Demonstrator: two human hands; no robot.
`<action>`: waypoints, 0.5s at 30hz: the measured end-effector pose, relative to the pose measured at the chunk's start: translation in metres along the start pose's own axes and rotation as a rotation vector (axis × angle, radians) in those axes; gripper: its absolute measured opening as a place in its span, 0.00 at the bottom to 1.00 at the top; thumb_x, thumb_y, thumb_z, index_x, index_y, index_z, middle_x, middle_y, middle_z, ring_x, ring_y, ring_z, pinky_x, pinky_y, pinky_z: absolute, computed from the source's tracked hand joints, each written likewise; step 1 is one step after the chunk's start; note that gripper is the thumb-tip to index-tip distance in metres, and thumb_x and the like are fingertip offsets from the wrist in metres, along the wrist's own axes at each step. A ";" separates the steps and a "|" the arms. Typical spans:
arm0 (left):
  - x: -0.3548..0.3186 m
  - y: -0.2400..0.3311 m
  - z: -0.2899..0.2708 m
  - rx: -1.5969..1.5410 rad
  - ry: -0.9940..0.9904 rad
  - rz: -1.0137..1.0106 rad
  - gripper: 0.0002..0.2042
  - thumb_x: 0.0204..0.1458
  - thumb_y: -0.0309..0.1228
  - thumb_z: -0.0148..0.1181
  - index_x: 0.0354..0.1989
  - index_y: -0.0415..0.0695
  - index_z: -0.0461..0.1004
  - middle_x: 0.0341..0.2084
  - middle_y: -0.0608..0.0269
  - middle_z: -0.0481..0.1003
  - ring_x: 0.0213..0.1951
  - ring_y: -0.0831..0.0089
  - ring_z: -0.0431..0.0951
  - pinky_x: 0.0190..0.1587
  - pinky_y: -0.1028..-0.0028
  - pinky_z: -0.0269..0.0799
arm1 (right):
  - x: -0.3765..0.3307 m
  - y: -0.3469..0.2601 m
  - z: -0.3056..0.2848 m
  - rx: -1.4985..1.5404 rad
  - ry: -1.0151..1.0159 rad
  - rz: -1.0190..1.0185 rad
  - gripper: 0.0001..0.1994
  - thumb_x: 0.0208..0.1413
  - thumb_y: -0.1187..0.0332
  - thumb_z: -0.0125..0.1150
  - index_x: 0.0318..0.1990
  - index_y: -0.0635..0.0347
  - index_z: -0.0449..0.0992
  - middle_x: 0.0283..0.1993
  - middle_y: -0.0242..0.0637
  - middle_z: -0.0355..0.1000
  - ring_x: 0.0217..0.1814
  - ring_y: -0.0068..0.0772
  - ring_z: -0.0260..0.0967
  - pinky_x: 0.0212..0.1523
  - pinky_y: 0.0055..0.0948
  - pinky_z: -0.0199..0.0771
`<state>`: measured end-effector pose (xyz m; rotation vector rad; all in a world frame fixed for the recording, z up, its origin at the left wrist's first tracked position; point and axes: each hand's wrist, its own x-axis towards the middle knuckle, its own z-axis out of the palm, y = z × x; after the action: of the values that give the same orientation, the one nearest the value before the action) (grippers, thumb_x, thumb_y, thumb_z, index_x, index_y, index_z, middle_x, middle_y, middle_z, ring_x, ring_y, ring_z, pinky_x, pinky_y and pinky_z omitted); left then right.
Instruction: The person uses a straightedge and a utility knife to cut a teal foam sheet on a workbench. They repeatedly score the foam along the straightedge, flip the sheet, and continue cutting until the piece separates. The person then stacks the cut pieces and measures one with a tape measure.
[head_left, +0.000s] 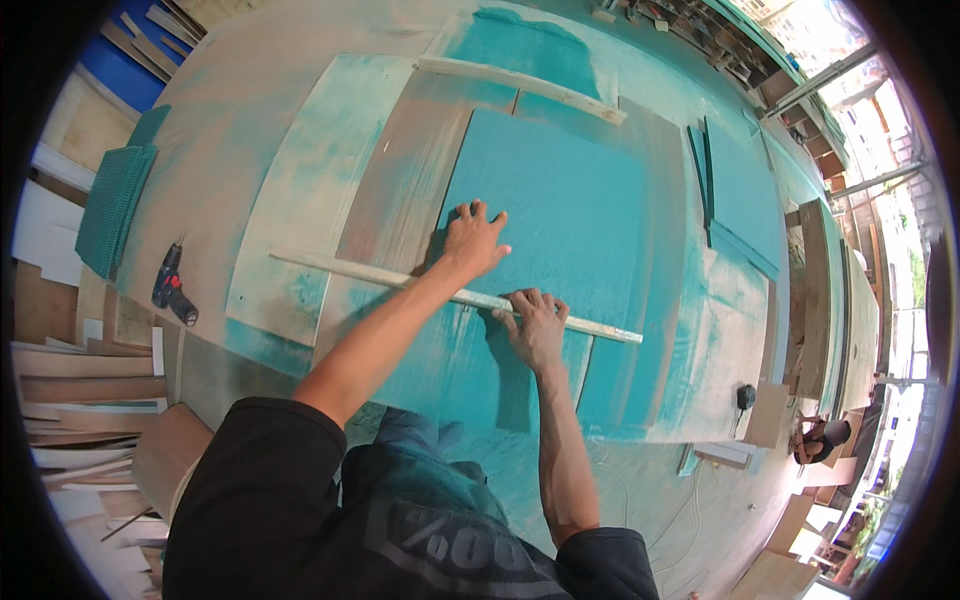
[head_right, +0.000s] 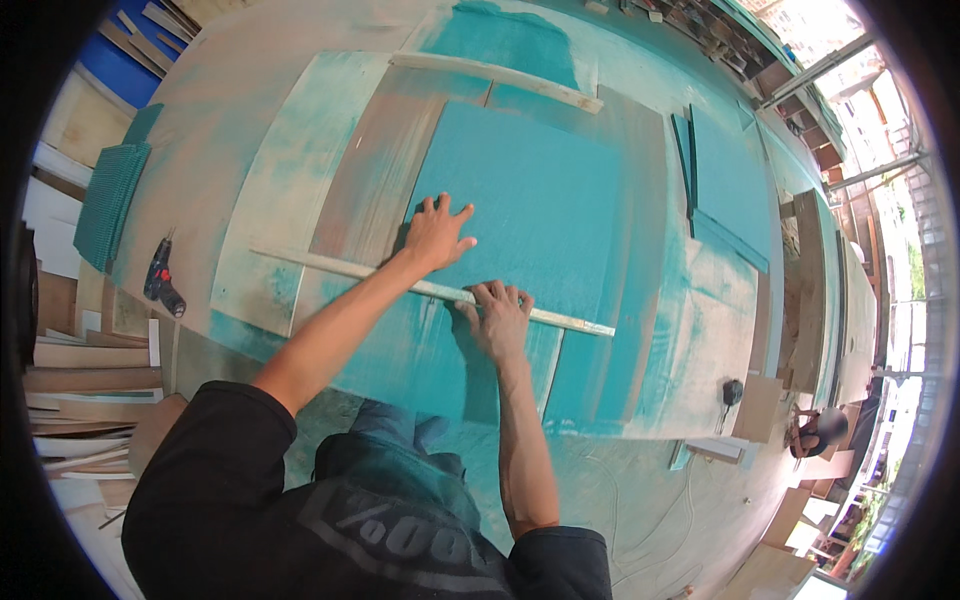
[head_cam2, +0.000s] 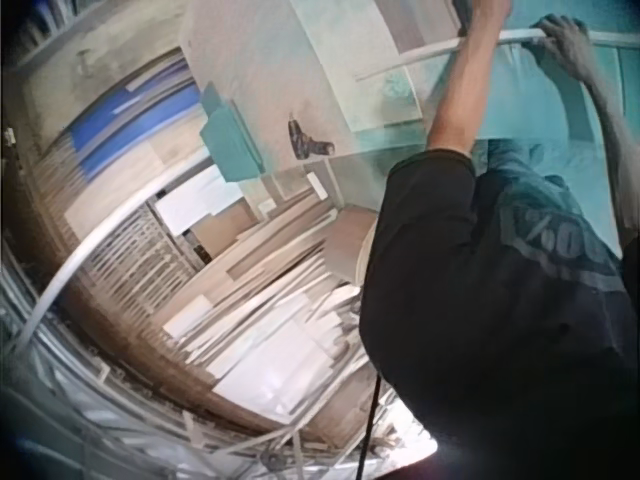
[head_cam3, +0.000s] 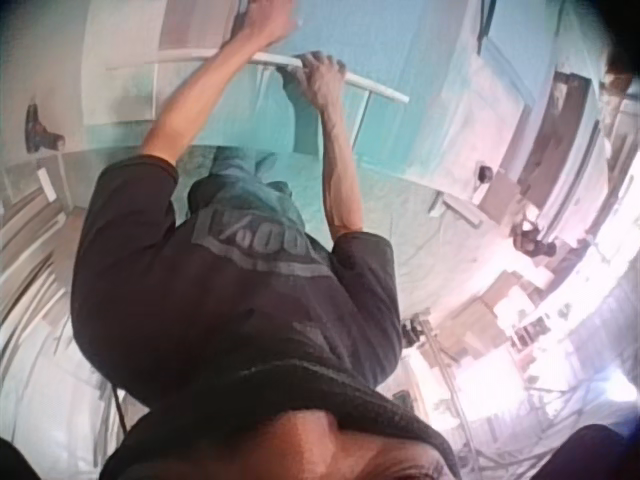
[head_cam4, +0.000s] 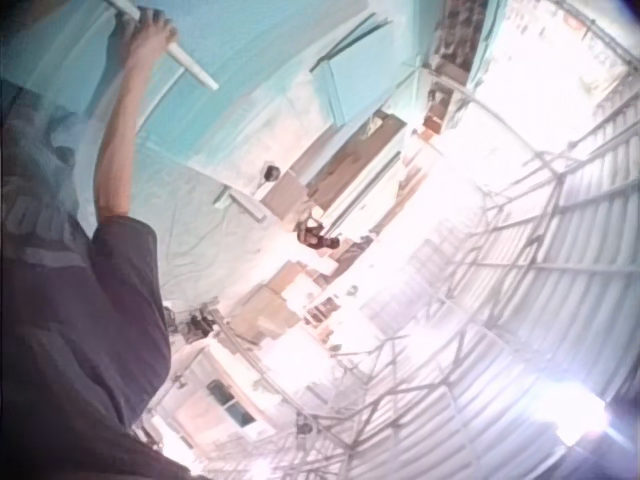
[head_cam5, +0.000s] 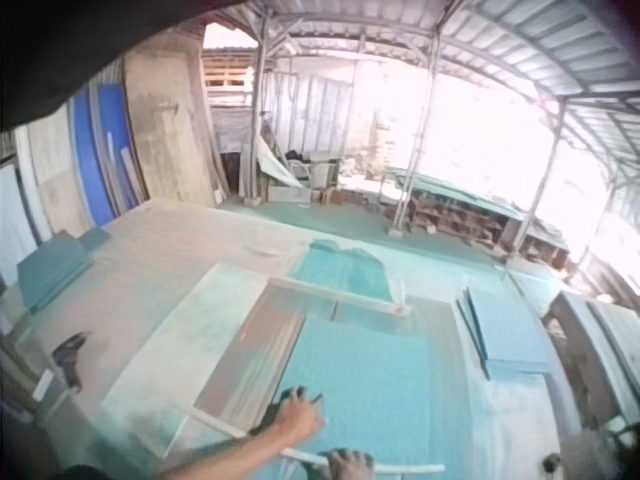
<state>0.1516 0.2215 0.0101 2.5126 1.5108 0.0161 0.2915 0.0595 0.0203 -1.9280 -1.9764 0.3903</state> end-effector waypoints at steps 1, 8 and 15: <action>-0.024 0.004 0.003 -0.007 0.001 0.003 0.33 0.60 0.51 0.65 0.72 0.54 0.66 0.66 0.35 0.63 0.63 0.35 0.68 0.54 0.48 0.78 | -0.024 -0.007 0.002 0.004 0.004 -0.001 0.17 0.62 0.48 0.64 0.50 0.45 0.83 0.48 0.28 0.75 0.54 0.36 0.70 0.65 0.47 0.56; -0.171 0.033 0.013 -0.024 -0.025 -0.014 0.33 0.59 0.49 0.66 0.71 0.51 0.66 0.67 0.33 0.61 0.64 0.30 0.66 0.50 0.52 0.83 | -0.163 -0.055 0.009 0.014 -0.007 0.017 0.15 0.60 0.51 0.67 0.49 0.44 0.83 0.47 0.27 0.74 0.55 0.34 0.69 0.65 0.47 0.56; -0.237 0.046 0.020 -0.080 -0.065 -0.050 0.34 0.60 0.51 0.64 0.74 0.56 0.65 0.70 0.36 0.58 0.65 0.32 0.64 0.51 0.47 0.80 | -0.227 -0.072 0.015 0.005 0.006 0.015 0.14 0.62 0.50 0.65 0.49 0.43 0.82 0.48 0.27 0.73 0.55 0.34 0.69 0.65 0.48 0.55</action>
<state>0.0819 -0.0097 0.0224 2.3895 1.5156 -0.0128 0.2222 -0.1694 0.0245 -1.9394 -1.9562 0.3926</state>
